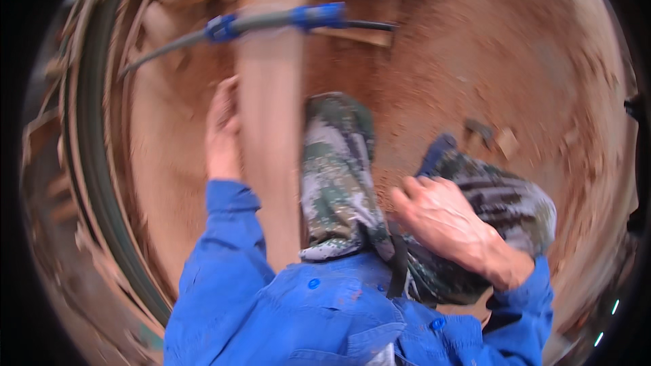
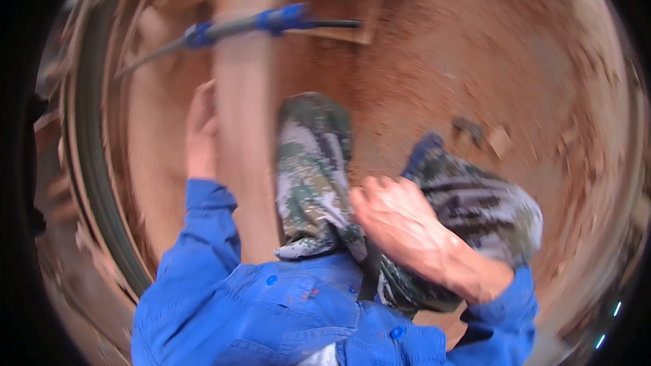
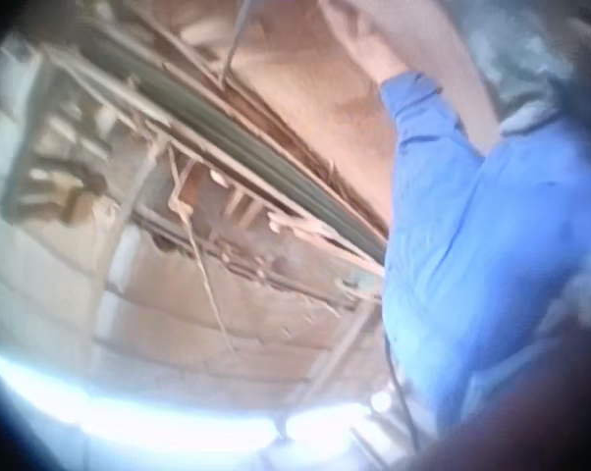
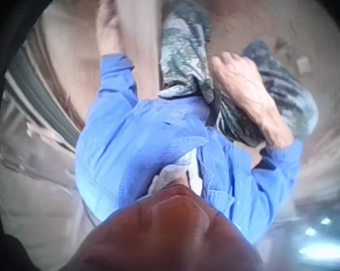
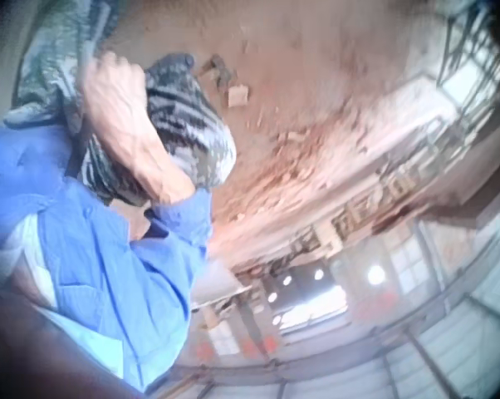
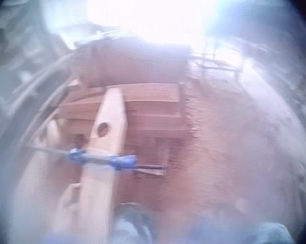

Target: The person aligns two wooden boards and secures them with a clamp. They then retrieve bubble wrap from a bag and place it between the boards before adding a second clamp to hold the assembly together.

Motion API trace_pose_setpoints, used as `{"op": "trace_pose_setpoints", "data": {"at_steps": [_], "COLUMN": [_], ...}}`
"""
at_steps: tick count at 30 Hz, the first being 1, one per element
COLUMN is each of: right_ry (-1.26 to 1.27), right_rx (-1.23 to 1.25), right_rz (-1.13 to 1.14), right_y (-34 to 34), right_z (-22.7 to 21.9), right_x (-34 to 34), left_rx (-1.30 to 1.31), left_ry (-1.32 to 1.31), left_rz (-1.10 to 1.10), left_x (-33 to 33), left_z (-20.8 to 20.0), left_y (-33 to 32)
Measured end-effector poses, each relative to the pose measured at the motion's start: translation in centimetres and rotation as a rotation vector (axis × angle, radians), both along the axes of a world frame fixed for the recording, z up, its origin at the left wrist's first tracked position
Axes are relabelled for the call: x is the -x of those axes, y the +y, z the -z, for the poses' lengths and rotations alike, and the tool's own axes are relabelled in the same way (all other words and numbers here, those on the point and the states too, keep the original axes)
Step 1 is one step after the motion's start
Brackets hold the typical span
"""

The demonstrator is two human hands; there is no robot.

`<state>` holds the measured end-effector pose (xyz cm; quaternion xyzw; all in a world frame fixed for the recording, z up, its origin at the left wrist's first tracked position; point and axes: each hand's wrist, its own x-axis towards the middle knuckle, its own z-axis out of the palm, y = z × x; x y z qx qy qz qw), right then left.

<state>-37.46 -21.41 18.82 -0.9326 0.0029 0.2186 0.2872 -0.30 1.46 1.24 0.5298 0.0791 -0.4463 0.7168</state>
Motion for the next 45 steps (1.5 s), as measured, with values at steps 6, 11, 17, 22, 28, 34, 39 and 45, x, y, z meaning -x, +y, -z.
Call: {"op": "trace_pose_setpoints", "data": {"at_steps": [6,11,17,22,28,34,39,45], "right_ry": [0.075,0.091,0.111,0.111,0.128,0.118,0.138,0.096], "right_rx": [0.050,0.085,0.104,0.091,0.094,0.101,0.124,0.120], "right_rz": [-0.022,-0.071,-0.061,-0.057,-0.057,-0.068,-0.061,-0.054], "right_y": [1.0,1.2,1.2,1.3,1.3,1.1,1.0,1.3], "right_z": [-1.2,-0.6,-0.5,-0.5,-0.2,0.1,0.2,0.8], "right_x": [-1.0,-1.0,-1.7,-1.8,-2.0,-2.0,-2.0,-2.4], "left_rx": [0.038,0.045,0.004,-0.041,-0.046,-0.010,-0.069,0.029], "left_ry": [0.079,0.095,0.093,0.054,-0.023,-0.024,0.011,0.050], "left_rz": [-0.045,-0.087,-0.073,-0.085,-0.163,-0.154,-0.137,-0.121], "left_x": [1.3,1.2,0.9,1.6,2.2,2.0,1.8,1.2], "left_z": [-1.0,-0.7,0.4,-1.7,-1.9,-1.6,-1.2,0.3], "left_y": [-1.7,-1.2,-1.4,-2.0,-2.0,-1.9,-2.2,-1.5]}}
